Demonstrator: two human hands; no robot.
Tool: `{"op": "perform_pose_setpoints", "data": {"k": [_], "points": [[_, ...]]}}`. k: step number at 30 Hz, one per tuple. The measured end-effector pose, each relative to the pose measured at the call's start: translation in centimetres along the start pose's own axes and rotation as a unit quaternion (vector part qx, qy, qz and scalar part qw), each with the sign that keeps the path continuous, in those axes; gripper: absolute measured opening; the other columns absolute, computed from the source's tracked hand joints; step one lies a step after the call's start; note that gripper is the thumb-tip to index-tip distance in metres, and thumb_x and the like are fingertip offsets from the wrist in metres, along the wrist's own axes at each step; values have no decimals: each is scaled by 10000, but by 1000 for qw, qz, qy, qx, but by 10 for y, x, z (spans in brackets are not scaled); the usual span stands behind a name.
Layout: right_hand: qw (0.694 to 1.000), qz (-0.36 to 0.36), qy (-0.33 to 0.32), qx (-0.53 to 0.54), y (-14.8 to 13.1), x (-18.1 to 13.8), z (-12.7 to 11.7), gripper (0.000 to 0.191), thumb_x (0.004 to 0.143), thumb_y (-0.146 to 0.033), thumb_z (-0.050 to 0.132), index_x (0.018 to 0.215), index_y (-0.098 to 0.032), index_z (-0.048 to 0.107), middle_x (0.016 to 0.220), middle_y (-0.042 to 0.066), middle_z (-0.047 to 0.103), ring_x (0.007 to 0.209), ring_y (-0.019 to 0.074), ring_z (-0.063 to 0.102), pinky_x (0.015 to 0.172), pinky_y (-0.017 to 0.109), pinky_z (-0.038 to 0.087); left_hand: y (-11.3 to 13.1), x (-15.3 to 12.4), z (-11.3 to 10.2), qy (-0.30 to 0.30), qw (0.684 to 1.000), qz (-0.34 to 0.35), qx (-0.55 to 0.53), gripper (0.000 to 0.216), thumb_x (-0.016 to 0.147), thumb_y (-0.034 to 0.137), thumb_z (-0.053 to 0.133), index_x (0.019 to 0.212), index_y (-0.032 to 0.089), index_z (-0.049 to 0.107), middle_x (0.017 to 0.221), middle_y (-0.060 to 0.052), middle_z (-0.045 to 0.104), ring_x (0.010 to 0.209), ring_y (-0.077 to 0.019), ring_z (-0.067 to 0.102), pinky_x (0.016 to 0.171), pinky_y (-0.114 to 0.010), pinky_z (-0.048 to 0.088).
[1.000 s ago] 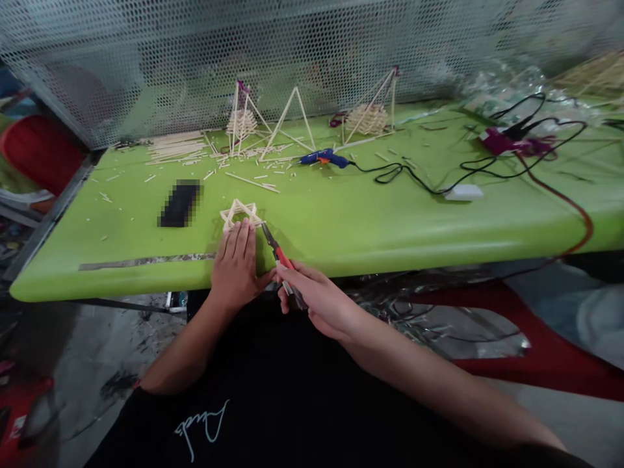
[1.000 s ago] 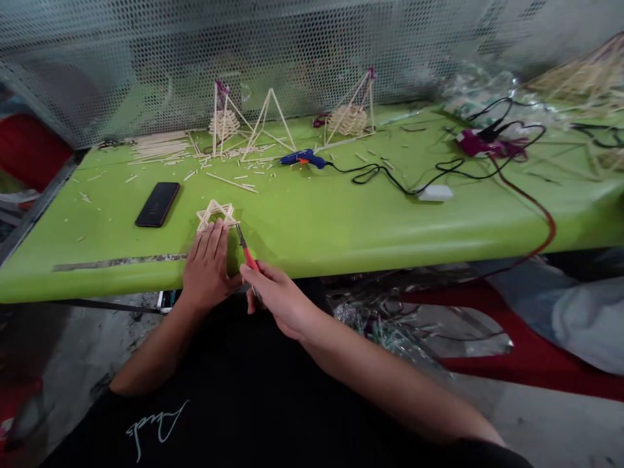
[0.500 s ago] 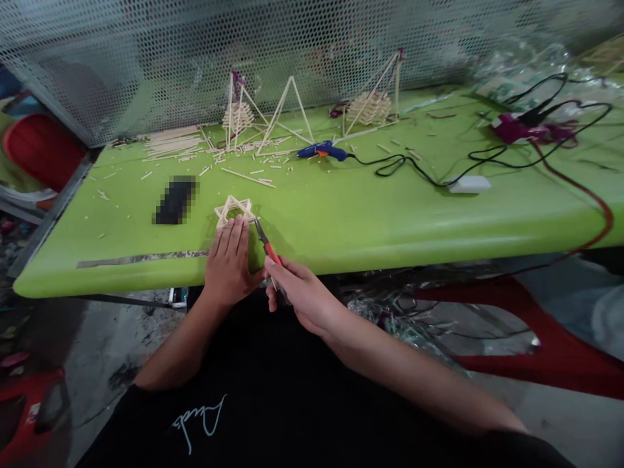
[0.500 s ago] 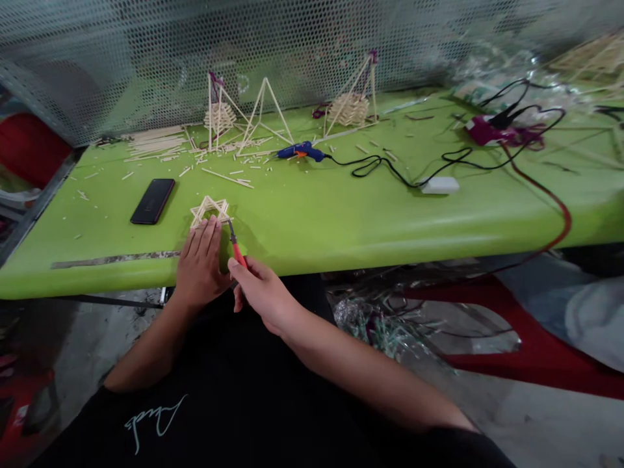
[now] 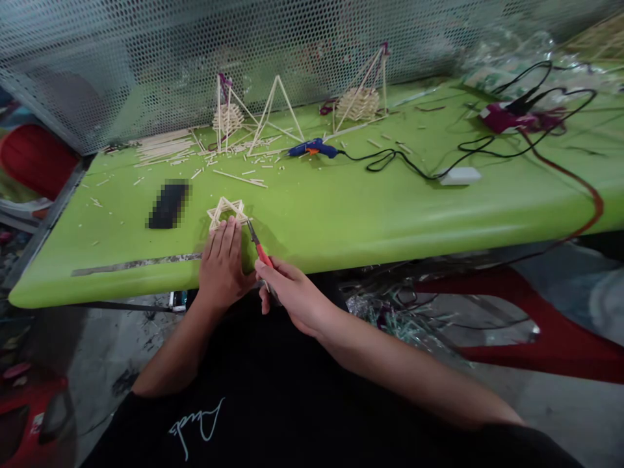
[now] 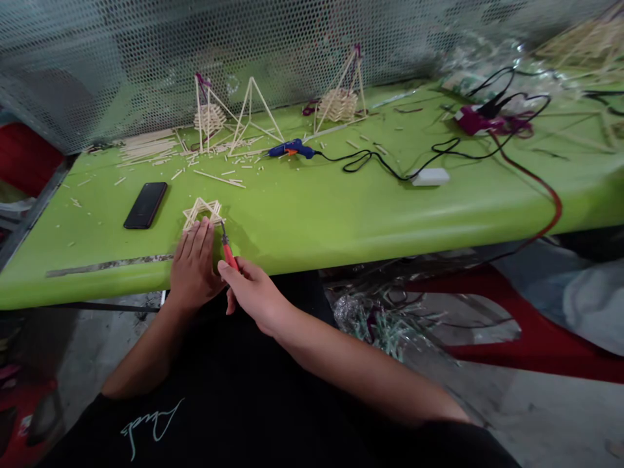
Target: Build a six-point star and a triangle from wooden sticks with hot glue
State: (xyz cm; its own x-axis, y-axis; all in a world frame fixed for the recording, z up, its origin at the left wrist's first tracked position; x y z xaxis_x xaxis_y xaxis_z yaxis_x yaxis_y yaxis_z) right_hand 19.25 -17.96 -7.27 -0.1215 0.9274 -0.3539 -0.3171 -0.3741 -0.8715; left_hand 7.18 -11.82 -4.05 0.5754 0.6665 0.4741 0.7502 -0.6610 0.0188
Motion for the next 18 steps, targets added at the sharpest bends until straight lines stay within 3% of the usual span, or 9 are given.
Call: {"op": "perform_pose_setpoints", "data": {"k": [18], "points": [[1000,4,-4,19,1,1,-2,424,1049,-677,836,986,-283,694,756,-44,608,599,150,561,545,322,508,-2,-1,2,-10,1000,-3,-10,1100,1077,448,665,1966,118,107,1988,-210,327,1868,-396,329,1551,-602,265]]}}
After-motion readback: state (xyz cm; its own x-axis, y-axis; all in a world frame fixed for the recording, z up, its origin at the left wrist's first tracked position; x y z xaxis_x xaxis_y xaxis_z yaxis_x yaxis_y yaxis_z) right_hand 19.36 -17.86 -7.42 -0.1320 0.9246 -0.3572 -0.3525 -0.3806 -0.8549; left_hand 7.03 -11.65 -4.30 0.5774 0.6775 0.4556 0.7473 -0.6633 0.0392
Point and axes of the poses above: each hand's wrist, its own x-axis towards the middle knuckle, its own z-axis out of the palm, y = z × x, the point moved 10 cm from there along x, towards the middle knuckle
